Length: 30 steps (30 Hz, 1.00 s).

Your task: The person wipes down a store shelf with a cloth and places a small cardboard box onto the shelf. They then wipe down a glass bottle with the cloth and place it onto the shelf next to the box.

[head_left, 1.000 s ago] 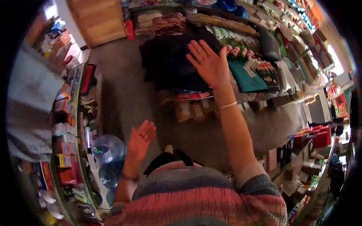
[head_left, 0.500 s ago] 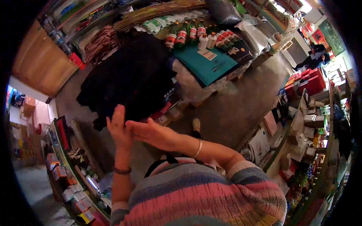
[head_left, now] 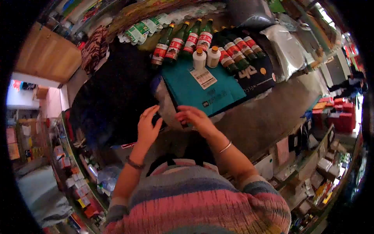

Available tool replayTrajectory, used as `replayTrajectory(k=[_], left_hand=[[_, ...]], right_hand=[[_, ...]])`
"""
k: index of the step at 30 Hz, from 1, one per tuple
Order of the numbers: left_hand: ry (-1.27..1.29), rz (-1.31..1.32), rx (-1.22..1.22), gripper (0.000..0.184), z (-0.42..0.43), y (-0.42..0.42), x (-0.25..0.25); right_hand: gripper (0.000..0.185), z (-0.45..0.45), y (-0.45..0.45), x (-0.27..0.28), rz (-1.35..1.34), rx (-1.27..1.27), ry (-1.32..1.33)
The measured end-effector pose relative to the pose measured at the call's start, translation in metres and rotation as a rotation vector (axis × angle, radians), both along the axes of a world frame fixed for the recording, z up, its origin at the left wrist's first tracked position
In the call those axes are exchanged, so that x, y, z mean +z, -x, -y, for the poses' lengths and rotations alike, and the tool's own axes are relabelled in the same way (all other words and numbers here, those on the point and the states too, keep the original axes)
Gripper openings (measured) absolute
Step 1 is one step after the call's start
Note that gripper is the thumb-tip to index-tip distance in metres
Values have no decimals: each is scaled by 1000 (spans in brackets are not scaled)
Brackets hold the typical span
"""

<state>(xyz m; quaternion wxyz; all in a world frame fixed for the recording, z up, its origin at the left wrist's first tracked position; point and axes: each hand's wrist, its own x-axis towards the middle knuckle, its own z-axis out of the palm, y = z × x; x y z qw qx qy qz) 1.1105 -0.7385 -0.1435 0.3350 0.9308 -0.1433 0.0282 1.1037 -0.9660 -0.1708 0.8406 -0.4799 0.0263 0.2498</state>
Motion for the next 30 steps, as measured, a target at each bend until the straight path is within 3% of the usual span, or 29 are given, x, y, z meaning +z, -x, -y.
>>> replayTrajectory(k=[6, 9, 12, 18, 30], left_hand=[[1, -107, 24, 43, 46, -39, -14], [46, -146, 9, 51, 65, -66, -35], [83, -211, 19, 56, 103, -108, -33], [164, -95, 146, 77, 165, -188, -82], [326, -134, 165, 65, 179, -202, -95]], right_hand=[[33, 62, -46, -10, 45, -175, 194], [34, 86, -80, -40, 217, -337, 475], [34, 99, -117, -46, 316, -490, 591], [45, 98, -149, -67, 456, -418, 834], [48, 74, -149, -79, 642, -429, 1018]])
